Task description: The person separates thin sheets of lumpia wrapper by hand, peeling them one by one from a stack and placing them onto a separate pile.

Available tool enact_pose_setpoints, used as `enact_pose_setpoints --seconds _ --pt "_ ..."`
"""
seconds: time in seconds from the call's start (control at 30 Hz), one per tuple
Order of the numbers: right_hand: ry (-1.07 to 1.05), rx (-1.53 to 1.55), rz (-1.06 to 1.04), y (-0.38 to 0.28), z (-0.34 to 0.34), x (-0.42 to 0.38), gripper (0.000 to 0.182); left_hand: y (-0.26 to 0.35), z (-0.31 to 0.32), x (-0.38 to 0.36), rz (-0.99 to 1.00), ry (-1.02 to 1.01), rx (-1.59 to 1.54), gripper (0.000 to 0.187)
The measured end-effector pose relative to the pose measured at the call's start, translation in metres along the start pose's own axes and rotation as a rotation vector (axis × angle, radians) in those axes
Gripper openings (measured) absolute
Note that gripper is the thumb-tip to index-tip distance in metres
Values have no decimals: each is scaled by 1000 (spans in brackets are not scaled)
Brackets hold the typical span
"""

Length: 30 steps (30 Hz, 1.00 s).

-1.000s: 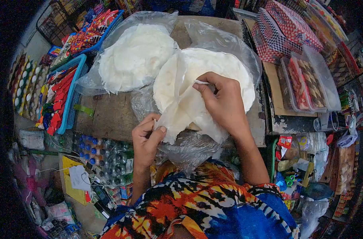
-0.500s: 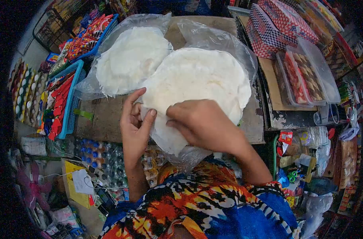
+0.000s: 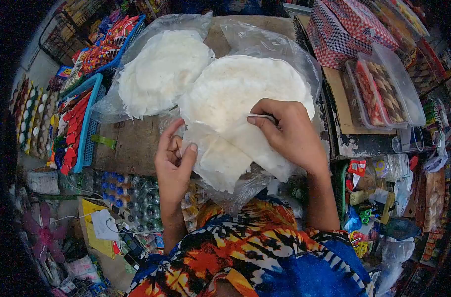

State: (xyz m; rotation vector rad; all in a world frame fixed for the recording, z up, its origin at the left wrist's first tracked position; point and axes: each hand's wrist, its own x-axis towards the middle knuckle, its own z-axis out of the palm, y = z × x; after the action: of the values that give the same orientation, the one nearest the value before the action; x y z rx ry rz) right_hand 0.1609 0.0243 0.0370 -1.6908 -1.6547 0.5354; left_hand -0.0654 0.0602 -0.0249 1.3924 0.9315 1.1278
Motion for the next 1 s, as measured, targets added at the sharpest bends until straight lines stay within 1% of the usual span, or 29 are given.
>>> enact_pose_setpoints --seconds 0.07,0.13,0.17,0.23,0.27,0.33,0.4,0.43,0.5,0.53,0.6,0.63,0.7,0.73,0.8,0.83,0.87,0.9,0.93,1.0 --pt "-6 -6 -28 -3 0 0 14 -4 3 1 -13 -25 39 51" --pt "-15 -14 -58 -7 0 -1 14 -5 12 0 15 2 -60 35" --pt "-16 0 -71 -8 1 -2 14 -4 11 0 15 4 -62 35" --pt "-17 14 -83 -12 2 -3 14 -1 8 -1 -41 -52 65 22" --pt "-37 31 -73 -14 3 -3 15 -2 7 -2 -42 -51 66 22" --pt "-57 49 -63 -16 4 -3 15 -3 7 -2 -34 -49 107 16" --pt "-130 -1 -114 -18 4 -3 16 0 9 -3 -43 -48 89 16" --pt "-130 1 -113 -18 6 -3 16 3 10 -4 -51 -47 71 16" --pt "-137 -3 -206 -16 11 -3 18 8 13 -4 -43 -43 32 16" --pt "-136 -2 -205 -14 14 -3 18 9 14 -4 -34 -39 -8 16" --pt "-108 68 -289 -9 22 -2 26 10 16 -4 -7 -34 -19 17" --pt "-106 70 -288 -12 23 -2 26 10 16 -4 21 -28 -32 18" --pt "-159 110 -284 -18 23 -3 34 9 13 -4 17 -51 5 19" --pt "-158 111 -283 -19 24 -3 34 9 13 -3 13 -73 40 20" --pt "-179 79 -319 -21 26 -3 39 8 15 -3 14 -71 33 20" --pt "-179 79 -319 -22 26 -3 39 8 15 -3 15 -68 25 20" --pt "-197 90 -290 -23 27 -2 36 8 14 -3 15 -68 24 20" --pt "-215 102 -261 -23 27 -1 32 8 12 -3 10 -99 56 20" --pt "-215 101 -261 -21 28 0 32 7 10 -4 5 -128 87 20" --pt "-90 77 -289 -16 31 1 22 6 13 -2 8 -92 61 19"
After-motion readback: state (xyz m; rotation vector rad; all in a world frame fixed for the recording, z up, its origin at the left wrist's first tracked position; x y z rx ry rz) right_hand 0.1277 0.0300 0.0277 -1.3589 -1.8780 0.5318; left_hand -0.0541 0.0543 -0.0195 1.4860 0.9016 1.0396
